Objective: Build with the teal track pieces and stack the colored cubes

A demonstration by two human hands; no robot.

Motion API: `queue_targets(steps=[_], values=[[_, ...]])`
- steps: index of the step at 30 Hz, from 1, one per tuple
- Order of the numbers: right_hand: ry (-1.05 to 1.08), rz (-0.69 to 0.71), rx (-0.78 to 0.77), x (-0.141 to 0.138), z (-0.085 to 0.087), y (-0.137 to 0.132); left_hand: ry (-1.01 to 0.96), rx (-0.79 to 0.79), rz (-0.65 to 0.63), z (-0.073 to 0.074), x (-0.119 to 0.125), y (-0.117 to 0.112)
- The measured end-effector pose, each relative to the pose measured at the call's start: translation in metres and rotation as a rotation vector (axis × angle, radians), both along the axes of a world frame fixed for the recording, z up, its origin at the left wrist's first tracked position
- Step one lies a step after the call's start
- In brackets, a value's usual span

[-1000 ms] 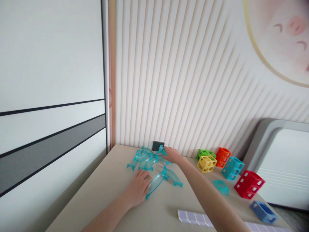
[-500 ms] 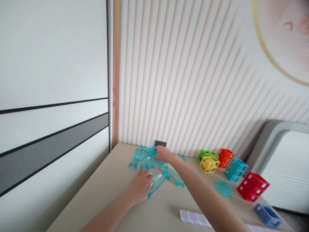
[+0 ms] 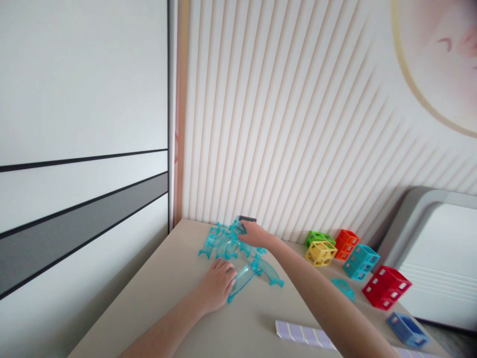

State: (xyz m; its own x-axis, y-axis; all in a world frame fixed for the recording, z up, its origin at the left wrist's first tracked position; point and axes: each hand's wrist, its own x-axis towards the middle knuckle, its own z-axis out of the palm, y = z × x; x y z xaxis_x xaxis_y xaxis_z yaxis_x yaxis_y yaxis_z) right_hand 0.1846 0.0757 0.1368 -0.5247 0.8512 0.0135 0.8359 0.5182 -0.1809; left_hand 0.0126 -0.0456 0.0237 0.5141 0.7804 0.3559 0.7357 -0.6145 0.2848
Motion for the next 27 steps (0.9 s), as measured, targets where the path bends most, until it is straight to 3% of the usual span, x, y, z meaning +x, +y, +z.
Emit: queue_targets(steps=[10,20,23,27], values=[[0.082,0.162,-0.143,-0.03,-0.012,-0.029,-0.096,0.121,-0.005,0.001,0.001,0.003],[0.126,0.19,-0.295,-0.026,0.005,-0.031,-0.267,0.253,-0.025,0.019,0.001,-0.004],[0.095,0.143,-0.224,-0.023,0.008,-0.024,-0.237,0.245,-0.036,0.016,0.001,-0.004],[0.02,-0.002,-0.006,-0.018,0.005,-0.005,-0.198,0.238,-0.083,0.014,0.001,-0.004]])
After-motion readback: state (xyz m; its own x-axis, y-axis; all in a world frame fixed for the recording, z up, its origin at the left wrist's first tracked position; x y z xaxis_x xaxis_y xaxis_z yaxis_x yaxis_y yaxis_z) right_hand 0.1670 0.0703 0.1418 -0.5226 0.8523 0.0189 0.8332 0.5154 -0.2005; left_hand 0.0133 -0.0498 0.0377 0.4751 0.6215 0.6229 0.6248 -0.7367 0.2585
